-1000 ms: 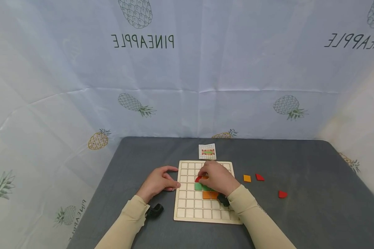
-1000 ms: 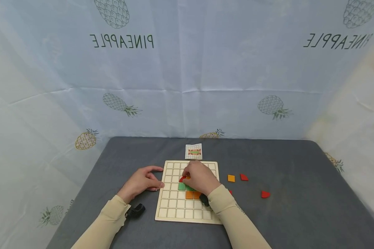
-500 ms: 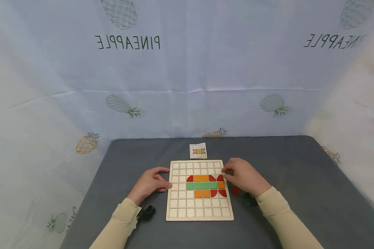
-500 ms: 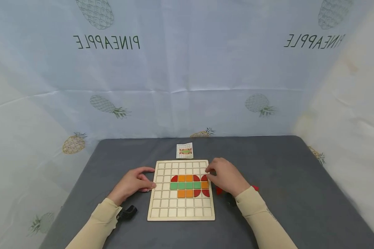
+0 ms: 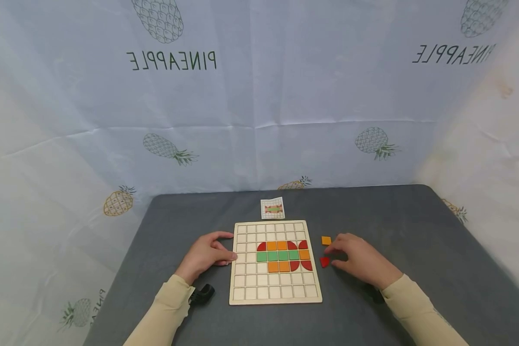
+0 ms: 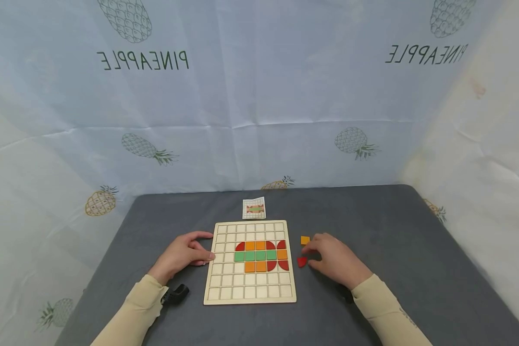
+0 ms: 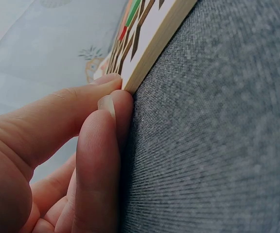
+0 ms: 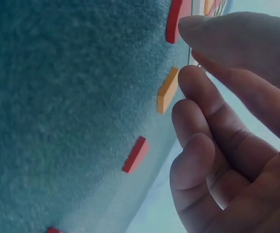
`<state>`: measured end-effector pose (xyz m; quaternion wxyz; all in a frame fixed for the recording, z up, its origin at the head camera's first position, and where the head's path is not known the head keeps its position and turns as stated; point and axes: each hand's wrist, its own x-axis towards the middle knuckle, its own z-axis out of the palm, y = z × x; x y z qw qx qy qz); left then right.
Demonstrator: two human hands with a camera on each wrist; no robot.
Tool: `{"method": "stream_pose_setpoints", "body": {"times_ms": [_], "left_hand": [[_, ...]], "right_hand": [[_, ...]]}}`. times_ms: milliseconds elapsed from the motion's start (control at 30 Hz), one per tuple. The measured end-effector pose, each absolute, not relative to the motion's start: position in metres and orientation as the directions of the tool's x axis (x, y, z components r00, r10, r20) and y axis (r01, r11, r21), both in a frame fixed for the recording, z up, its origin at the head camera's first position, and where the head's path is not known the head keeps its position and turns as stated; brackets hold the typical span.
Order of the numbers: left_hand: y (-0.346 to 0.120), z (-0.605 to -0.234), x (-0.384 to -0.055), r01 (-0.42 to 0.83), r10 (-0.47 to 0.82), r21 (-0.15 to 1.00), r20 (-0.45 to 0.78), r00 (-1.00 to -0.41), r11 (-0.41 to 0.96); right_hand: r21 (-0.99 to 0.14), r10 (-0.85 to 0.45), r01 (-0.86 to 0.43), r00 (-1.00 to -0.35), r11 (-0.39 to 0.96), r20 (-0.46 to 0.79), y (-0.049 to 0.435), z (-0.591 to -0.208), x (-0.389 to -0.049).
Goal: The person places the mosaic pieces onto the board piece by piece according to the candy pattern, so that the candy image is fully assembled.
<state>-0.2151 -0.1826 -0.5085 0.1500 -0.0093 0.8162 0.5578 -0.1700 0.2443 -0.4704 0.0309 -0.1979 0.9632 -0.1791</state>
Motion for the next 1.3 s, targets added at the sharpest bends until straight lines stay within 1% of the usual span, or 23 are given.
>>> {"method": "stream_pose_setpoints", "body": {"times_ms": [300,533,800,1000,1133,1300], "left_hand": [[-0.181,-0.509,-0.215,-0.180,0.158,0.908,-0.255,-0.954,0.378],[-0.180,-0.507,-0.215,-0.184,0.149,0.904,-0.258,-0.955,0.386],[-0.182,-0.507,-0.216,-0.187,0.153,0.905,-0.261,-0.953,0.382],[-0.183,-0.508,-0.215,-0.188,0.154,0.907,-0.262,-0.953,0.378],[-0.184,-0.508,-0.215,-0.185,0.155,0.907,-0.259,-0.953,0.379],[-0.183,-0.507,-0.214,-0.181,0.155,0.907,-0.255,-0.954,0.381]], "right_hand": [[-0.322,-0.455,-0.442,-0.890,0.837,0.038,0.238,-0.475,-0.171],[-0.286,-0.447,-0.440,-0.893,0.851,0.044,0.244,-0.477,-0.172],[-0.302,-0.417,-0.400,-0.909,0.865,0.008,0.255,-0.475,-0.172],[-0.302,-0.422,-0.398,-0.907,0.866,-0.014,0.259,-0.476,-0.172],[-0.300,-0.429,-0.410,-0.903,0.862,0.002,0.259,-0.476,-0.172],[-0.330,-0.431,-0.407,-0.902,0.852,0.001,0.256,-0.474,-0.171]]}}
